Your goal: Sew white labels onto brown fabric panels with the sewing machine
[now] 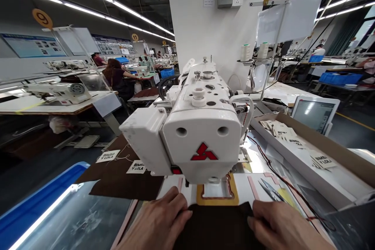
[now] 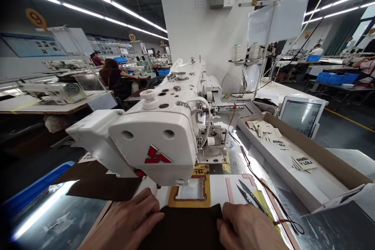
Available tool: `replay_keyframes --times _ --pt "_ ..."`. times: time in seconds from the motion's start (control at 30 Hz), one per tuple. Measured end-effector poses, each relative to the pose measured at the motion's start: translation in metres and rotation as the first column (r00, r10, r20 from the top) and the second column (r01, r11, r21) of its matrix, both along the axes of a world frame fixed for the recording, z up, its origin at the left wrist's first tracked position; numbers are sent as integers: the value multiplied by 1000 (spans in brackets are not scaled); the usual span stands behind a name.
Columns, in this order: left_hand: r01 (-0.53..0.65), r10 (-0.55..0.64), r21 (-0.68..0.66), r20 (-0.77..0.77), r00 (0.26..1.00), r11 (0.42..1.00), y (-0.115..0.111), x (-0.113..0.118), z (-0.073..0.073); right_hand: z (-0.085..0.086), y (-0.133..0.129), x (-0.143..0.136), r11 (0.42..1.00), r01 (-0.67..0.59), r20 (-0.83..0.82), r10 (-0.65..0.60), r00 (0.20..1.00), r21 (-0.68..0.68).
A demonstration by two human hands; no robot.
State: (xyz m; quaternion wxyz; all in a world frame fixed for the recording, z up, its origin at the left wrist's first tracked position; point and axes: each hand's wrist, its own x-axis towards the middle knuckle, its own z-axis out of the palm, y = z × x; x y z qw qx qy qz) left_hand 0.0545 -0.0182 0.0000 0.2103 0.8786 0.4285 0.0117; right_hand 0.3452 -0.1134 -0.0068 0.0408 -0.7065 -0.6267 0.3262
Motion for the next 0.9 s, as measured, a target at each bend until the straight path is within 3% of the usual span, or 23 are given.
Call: replay_keyframes --times 0.1,0.2,0.33,0.47,0.63,0.73,0.9 --pt "-2 3 -15 53 999 1000 -2 0 2 -2 0 5 1000 -4 -10 5 1000 17" --pt "-81 85 -44 93 992 996 -2 2 11 -1 0 5 1000 -19 -33 20 999 13" --pt "-174 176 -73 25 984 982 4 11 21 -1 7 5 999 17 -39 -15 999 37" --pt "-172 173 -77 13 985 982 13 22 24 2 17 7 998 22 8 -23 1000 58" --pt "-215 226 -304 1 974 928 15 15 30 5 11 9 999 -44 -38 44 998 -4" --pt "-209 240 -354 44 970 912 17 7 27 3 11 12 1000 -11 -54 10 998 -13" --pt "-196 219 -309 40 975 931 29 9 14 -1 23 18 999 35 -116 -32 993 21"
